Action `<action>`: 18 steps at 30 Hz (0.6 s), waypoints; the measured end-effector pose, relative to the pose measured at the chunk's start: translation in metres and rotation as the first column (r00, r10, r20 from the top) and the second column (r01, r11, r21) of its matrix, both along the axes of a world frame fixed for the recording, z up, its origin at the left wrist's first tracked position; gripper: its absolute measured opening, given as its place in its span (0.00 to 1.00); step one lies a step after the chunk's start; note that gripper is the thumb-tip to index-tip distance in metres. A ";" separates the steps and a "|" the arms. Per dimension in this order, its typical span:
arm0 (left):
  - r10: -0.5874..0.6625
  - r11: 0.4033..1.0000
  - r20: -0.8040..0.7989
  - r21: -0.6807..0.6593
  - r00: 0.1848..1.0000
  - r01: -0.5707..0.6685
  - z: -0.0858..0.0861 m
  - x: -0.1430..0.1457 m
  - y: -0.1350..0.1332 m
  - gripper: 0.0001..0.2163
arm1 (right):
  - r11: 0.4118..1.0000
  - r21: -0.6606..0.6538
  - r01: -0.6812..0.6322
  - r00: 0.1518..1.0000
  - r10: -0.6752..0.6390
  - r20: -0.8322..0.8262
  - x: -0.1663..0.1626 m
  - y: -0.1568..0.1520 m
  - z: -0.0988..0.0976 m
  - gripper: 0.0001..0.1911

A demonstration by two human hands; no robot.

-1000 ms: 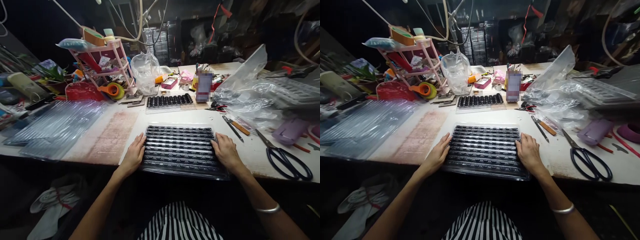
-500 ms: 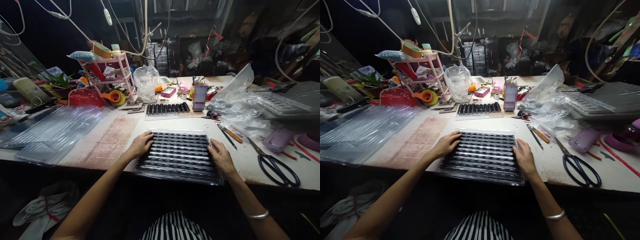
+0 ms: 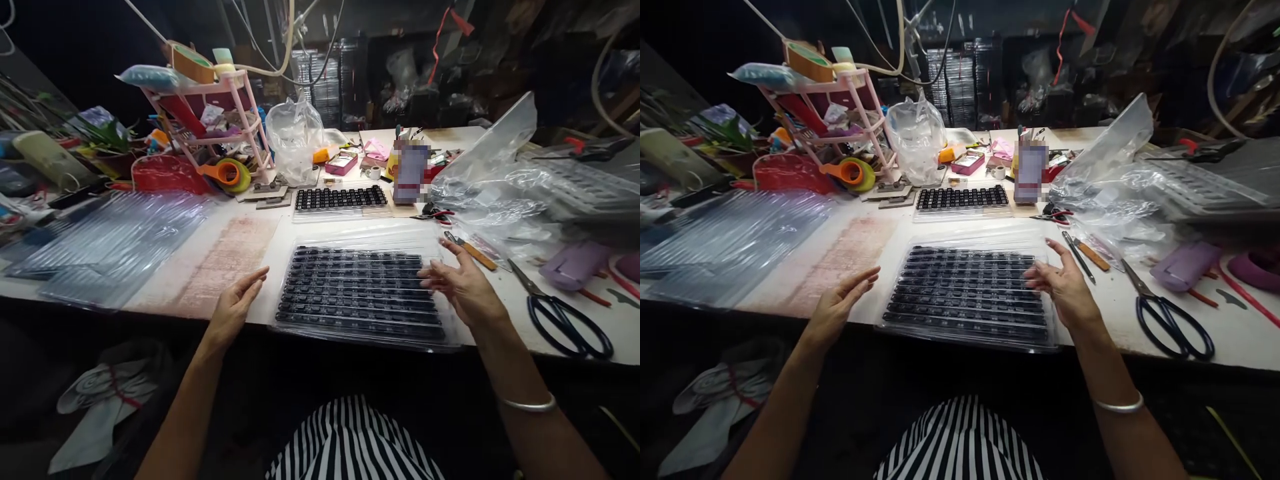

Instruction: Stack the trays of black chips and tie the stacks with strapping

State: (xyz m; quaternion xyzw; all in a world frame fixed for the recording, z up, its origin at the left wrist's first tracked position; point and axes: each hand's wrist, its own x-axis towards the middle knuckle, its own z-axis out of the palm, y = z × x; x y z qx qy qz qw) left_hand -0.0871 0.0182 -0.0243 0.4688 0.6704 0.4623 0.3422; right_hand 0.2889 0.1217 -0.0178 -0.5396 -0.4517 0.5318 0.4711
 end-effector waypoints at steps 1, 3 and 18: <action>0.037 0.999 0.035 0.035 0.999 -0.038 0.002 -0.003 -0.002 0.21 | 0.999 -0.041 -0.026 0.999 0.025 -0.037 -0.001 0.001 0.004 0.38; 0.110 0.986 0.128 0.115 0.986 -0.125 0.007 -0.008 -0.005 0.18 | 0.996 -0.082 -0.047 0.992 0.037 -0.120 -0.001 0.006 0.008 0.36; -0.327 0.942 0.318 0.191 0.890 0.277 0.046 0.103 0.030 0.16 | 0.970 0.217 -0.111 0.890 0.194 -0.413 -0.051 -0.009 0.043 0.14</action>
